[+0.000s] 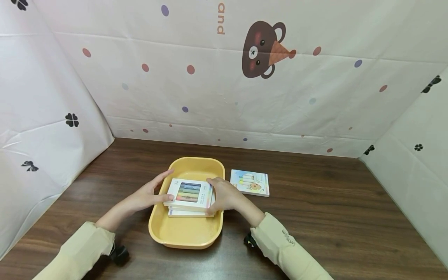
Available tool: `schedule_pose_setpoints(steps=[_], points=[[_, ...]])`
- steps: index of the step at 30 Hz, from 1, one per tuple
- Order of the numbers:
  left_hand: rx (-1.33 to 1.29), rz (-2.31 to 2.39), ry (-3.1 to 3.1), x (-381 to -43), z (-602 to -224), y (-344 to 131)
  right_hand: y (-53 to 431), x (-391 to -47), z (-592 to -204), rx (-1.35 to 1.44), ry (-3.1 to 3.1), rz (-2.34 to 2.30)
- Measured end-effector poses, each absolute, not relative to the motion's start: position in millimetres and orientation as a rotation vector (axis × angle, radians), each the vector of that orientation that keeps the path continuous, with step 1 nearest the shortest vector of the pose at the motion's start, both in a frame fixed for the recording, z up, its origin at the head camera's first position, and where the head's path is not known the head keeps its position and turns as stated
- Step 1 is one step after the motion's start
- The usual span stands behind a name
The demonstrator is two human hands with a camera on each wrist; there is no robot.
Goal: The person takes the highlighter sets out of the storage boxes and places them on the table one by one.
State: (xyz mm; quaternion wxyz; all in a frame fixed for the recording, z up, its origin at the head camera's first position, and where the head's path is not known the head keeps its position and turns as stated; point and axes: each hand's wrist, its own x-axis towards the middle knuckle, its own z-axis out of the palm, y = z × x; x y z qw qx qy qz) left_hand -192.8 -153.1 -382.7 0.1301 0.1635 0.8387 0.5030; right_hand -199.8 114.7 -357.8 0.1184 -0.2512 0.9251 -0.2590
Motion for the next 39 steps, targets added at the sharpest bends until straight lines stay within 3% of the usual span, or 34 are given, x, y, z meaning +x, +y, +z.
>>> schedule_pose_setpoints(steps=[39], points=[[0.476,1.422,2.499,-193,-384,-152,128,-199,-354,-0.694,2.694,-1.019]])
